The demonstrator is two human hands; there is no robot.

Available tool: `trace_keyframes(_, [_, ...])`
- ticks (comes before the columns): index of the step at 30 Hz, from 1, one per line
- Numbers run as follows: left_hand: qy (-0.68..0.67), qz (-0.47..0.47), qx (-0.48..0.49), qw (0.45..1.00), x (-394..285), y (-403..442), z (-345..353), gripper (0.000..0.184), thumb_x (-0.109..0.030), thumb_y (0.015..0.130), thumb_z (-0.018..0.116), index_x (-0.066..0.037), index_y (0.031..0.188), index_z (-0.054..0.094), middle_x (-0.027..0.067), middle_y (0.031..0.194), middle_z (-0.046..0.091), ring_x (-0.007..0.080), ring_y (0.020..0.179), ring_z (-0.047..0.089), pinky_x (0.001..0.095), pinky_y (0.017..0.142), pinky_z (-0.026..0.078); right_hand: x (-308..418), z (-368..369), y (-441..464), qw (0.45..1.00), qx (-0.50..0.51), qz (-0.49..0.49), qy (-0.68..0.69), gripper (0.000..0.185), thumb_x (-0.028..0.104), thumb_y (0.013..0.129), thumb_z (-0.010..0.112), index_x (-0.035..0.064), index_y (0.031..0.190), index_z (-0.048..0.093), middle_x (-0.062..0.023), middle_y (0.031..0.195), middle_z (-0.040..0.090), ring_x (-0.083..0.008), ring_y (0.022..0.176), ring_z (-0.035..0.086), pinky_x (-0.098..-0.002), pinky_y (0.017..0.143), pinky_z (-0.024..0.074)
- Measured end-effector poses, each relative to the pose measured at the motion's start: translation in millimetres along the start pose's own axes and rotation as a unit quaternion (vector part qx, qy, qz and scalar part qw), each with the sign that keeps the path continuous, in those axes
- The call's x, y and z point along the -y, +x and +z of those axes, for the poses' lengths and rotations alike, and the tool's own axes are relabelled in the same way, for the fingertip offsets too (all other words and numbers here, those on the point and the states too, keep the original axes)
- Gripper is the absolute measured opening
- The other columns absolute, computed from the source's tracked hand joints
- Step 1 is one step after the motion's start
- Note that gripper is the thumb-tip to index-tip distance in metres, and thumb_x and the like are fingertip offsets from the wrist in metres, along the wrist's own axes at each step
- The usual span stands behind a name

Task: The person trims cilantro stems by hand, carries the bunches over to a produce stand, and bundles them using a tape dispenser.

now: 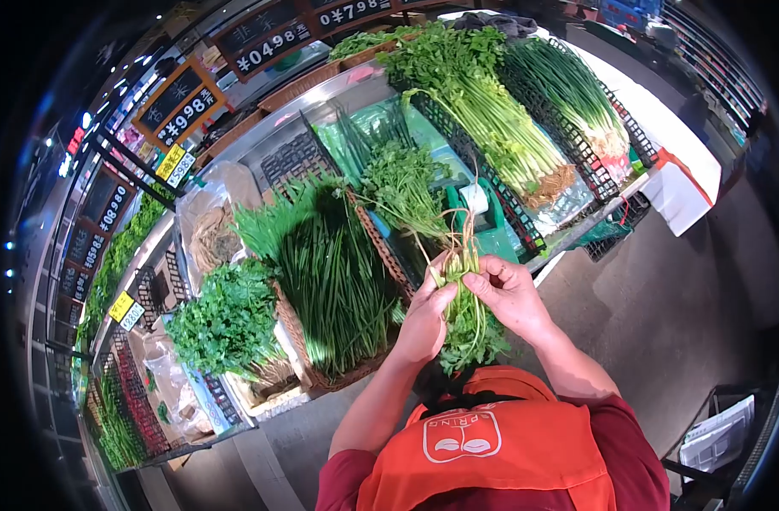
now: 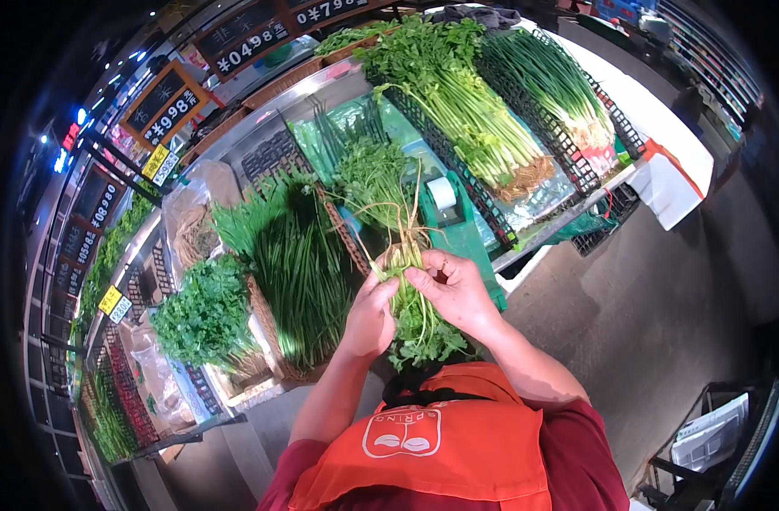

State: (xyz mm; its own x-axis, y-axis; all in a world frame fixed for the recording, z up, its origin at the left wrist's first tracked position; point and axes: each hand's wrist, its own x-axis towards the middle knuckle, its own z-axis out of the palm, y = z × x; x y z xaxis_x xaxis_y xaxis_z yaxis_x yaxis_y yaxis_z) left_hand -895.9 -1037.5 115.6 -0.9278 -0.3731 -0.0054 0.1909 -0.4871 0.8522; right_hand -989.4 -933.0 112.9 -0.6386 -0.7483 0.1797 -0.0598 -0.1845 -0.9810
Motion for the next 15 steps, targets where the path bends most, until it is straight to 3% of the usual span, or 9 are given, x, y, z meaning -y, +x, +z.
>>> trace_keyframes(4, [-0.022, -0.041, -0.060, 0.997, -2.8, -6.1, 2.4, 0.042, -0.002, 0.085, 0.038, -0.003, 0.127, 0.038, 0.0056, 0.117, 0.049, 0.0115, 0.108, 0.045, 0.0243, 0.089, 0.036, -7.7, 4.4, 0.4, 0.999, 0.014, -0.030, -0.027, 0.016, 0.016, 0.085, 0.059, 0.0022, 0.094, 0.061, 0.0060, 0.074, 0.045, -0.0027, 0.061, 0.036, -0.0181, 0.054, 0.0316])
trace_keyframes(5, [0.001, -0.089, -0.095, 0.992, -8.4, -8.4, 4.0, 0.041, -0.006, 0.086, 0.040, -0.008, 0.127, 0.040, 0.0019, 0.109, 0.054, 0.0036, 0.081, 0.051, 0.0168, 0.061, 0.041, -8.6, 4.3, 0.0, 0.999, 0.016, -0.032, -0.033, 0.017, 0.017, 0.085, 0.059, 0.0024, 0.093, 0.061, 0.0054, 0.075, 0.048, -0.0027, 0.061, 0.037, -0.0184, 0.053, 0.0322])
trace_keyframes(8, [0.031, -0.113, -0.101, 0.988, -10.2, -11.4, 5.2, 0.042, -0.017, 0.085, 0.045, -0.010, 0.125, 0.040, -0.0010, 0.087, 0.054, 0.0017, 0.043, 0.033, 0.0181, 0.033, 0.019, -0.1, 0.4, -1.4, 0.998, 0.048, 0.000, -0.050, 0.015, 0.014, 0.084, 0.060, 0.0029, 0.093, 0.062, 0.0056, 0.074, 0.047, -0.0029, 0.060, 0.037, -0.0187, 0.054, 0.0322])
trace_keyframes(11, [0.042, -0.154, -0.090, 0.983, -12.2, -13.4, 5.4, 0.040, -0.019, 0.086, 0.045, -0.010, 0.124, 0.042, -0.0025, 0.076, 0.049, 0.0020, 0.040, 0.031, 0.0185, 0.033, 0.021, -24.1, -7.4, -0.4, 0.997, 0.067, 0.026, 0.027, 0.015, 0.010, 0.084, 0.059, 0.0025, 0.096, 0.062, 0.0050, 0.076, 0.051, -0.0024, 0.063, 0.041, -0.0182, 0.057, 0.0344])
trace_keyframes(14, [0.051, -0.162, -0.134, 0.976, -11.1, -12.0, 11.5, 0.035, -0.018, 0.089, 0.041, -0.013, 0.124, 0.045, -0.0084, 0.077, 0.048, -0.0005, 0.044, 0.026, 0.0169, 0.036, 0.017, -22.7, -6.3, -1.0, 0.995, 0.036, 0.050, 0.073, 0.017, 0.008, 0.084, 0.057, 0.0019, 0.099, 0.061, 0.0029, 0.083, 0.058, -0.0027, 0.071, 0.047, -0.0185, 0.064, 0.0390])
trace_keyframes(15, [0.062, -0.119, -0.129, 0.982, -8.6, -11.2, 10.6, 0.032, -0.020, 0.090, 0.042, -0.013, 0.121, 0.047, -0.0065, 0.082, 0.050, -0.0007, 0.045, 0.025, 0.0166, 0.037, 0.015, -13.3, -4.0, -1.6, 0.993, 0.029, 0.048, 0.099, 0.021, 0.008, 0.084, 0.055, 0.0015, 0.104, 0.059, 0.0001, 0.091, 0.061, -0.0044, 0.079, 0.052, -0.0206, 0.072, 0.0421])
